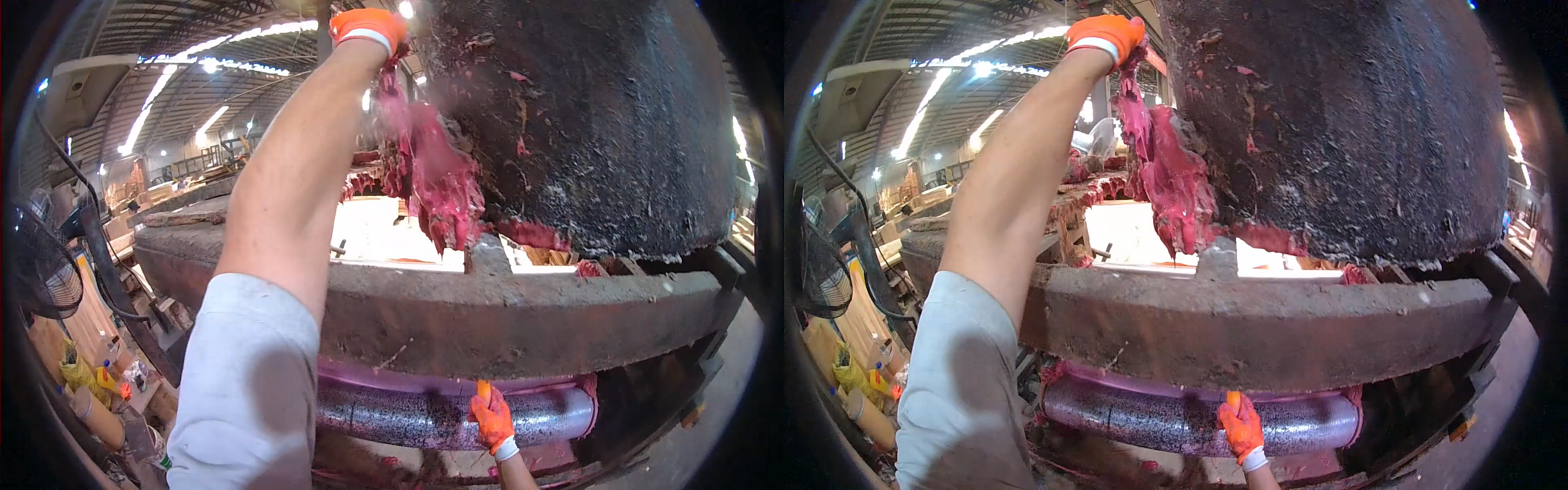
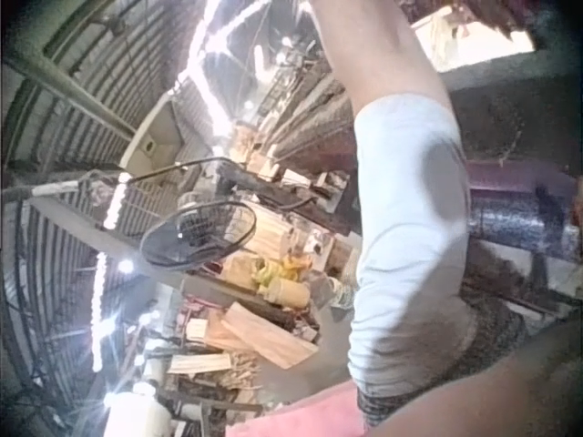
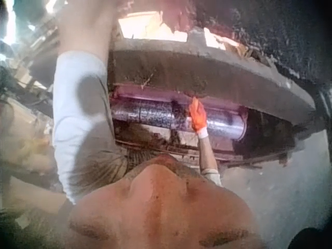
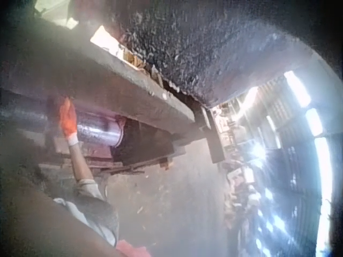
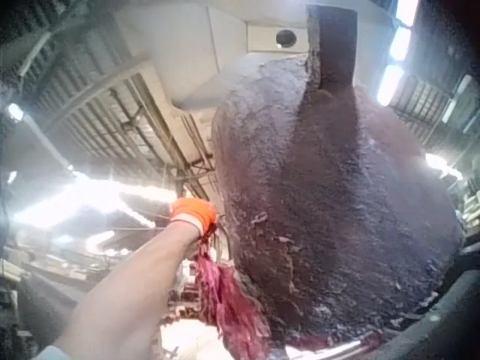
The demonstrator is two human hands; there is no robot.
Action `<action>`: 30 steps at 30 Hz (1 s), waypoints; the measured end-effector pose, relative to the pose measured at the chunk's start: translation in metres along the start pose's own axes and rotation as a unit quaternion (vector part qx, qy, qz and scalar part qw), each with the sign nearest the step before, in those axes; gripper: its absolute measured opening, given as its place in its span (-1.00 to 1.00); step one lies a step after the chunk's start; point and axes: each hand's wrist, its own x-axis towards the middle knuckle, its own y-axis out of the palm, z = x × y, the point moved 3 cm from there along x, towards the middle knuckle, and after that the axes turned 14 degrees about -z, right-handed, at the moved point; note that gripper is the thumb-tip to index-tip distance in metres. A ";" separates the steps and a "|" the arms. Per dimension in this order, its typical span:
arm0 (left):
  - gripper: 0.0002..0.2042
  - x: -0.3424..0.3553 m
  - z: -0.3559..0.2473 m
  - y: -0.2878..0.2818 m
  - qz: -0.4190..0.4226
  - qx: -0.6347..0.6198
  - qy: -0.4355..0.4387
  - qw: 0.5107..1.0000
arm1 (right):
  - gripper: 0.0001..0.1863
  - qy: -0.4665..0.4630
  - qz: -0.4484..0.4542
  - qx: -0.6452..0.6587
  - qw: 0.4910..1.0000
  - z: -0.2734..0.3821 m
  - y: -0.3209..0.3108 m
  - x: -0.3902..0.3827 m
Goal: Operating a roller machine to apply glue or treatment to pink wood veneer sheets.
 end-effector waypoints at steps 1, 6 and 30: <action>-0.40 0.003 0.001 0.005 0.022 0.021 -0.002 1.000 | -0.73 -0.006 -0.005 -0.001 1.000 0.003 0.002 0.002; -0.41 0.035 0.009 0.045 -0.020 -0.053 -0.108 0.992 | -0.70 -0.157 0.062 -0.254 0.952 -0.014 -0.002 0.020; -0.64 0.072 0.017 0.147 -0.031 -0.175 0.146 0.973 | -0.78 -0.264 0.068 -0.361 0.892 -0.054 -0.009 0.002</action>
